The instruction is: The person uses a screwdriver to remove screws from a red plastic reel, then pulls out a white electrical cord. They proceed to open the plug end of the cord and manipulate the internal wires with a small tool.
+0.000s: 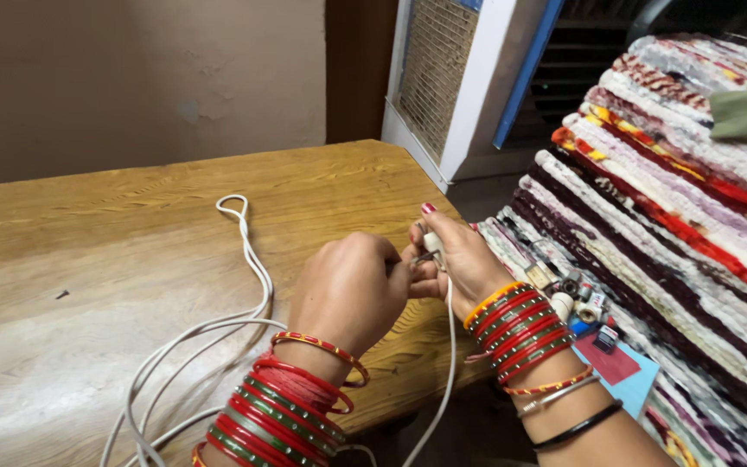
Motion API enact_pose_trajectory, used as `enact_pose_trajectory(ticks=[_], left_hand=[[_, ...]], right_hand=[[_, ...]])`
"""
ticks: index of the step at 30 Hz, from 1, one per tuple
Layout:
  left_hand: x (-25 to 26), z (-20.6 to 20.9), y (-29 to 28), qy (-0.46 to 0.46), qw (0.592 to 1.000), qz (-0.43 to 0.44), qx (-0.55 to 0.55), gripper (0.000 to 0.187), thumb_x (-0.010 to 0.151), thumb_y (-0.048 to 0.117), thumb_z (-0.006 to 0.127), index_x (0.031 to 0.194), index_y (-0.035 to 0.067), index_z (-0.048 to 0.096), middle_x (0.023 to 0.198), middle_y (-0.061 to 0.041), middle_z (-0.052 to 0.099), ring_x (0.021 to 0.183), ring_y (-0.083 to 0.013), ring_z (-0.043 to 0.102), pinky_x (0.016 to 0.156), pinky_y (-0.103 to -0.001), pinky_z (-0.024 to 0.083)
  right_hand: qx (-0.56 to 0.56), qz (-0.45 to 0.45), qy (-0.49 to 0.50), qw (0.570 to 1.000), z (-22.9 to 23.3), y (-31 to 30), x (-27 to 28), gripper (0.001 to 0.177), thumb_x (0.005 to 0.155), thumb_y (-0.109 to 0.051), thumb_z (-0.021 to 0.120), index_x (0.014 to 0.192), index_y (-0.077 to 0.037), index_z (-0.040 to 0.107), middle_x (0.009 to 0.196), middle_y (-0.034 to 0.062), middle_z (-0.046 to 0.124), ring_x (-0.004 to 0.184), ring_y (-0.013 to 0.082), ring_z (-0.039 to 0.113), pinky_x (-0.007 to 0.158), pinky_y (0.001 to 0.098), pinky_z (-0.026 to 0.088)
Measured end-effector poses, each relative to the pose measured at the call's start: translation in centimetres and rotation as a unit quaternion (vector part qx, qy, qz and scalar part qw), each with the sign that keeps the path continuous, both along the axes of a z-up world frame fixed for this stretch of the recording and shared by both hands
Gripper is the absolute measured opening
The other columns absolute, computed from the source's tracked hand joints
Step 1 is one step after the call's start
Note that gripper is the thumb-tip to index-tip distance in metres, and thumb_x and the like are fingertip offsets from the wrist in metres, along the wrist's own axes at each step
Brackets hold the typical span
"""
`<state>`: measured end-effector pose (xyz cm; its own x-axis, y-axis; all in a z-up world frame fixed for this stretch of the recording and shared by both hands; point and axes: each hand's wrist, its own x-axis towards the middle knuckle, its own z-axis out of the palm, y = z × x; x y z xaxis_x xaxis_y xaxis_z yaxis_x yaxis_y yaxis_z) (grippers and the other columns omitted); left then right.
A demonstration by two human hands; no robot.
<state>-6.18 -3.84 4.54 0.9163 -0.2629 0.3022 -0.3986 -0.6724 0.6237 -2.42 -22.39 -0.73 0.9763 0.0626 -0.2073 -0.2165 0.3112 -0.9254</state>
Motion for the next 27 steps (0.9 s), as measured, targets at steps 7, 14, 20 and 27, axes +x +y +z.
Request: enact_pose_trajectory(ticks=[7,14,20,27], left_hand=[[0.2,-0.9,0.3,-0.155,0.978,-0.068,0.124,0.018,0.083,0.022,0.067,0.071,0.012,0.074,0.073,-0.016,0.071,0.069,-0.0365,0.07,0.062,-0.051,0.055],[0.1,0.0,0.1,-0.206,0.963,-0.084,0.154,0.024,0.089,0.027,0.063,0.074,0.011,0.073,0.074,-0.014,0.071,0.067,-0.0322,0.071,0.06,-0.046,0.055],[0.0,1.6,0.1,-0.003,0.996,0.013,0.093,0.037,0.093,0.039,0.06,0.085,0.007,0.077,0.077,-0.021,0.072,0.076,-0.0409,0.069,0.074,-0.051,0.054],[0.9,1.8,1.3,0.12,0.992,-0.047,-0.012,0.026,0.085,0.023,0.069,0.103,0.007,0.078,0.089,-0.016,0.079,0.082,-0.0299,0.079,0.078,-0.041,0.06]], right_hand=[[-0.013,0.001,-0.016,1.0,-0.8,-0.6,0.5,0.038,0.105,-0.044,0.05,0.09,-0.01,0.059,0.074,0.0034,0.061,0.055,0.0148,0.061,0.059,0.0421,0.063],[0.042,-0.001,0.008,0.999,-1.3,-0.9,0.9,0.038,0.105,-0.042,0.047,0.09,-0.009,0.059,0.077,0.0051,0.064,0.059,0.0165,0.067,0.06,0.0403,0.063],[0.087,0.023,-0.02,0.996,-0.7,-0.6,0.9,0.039,0.108,-0.042,0.045,0.092,-0.009,0.058,0.08,0.0082,0.067,0.057,0.0143,0.063,0.062,0.0403,0.066],[0.039,0.047,0.002,0.998,0.4,-0.2,-0.1,0.042,0.105,-0.044,0.042,0.091,-0.007,0.054,0.082,0.0167,0.069,0.07,0.0302,0.076,0.066,0.046,0.066]])
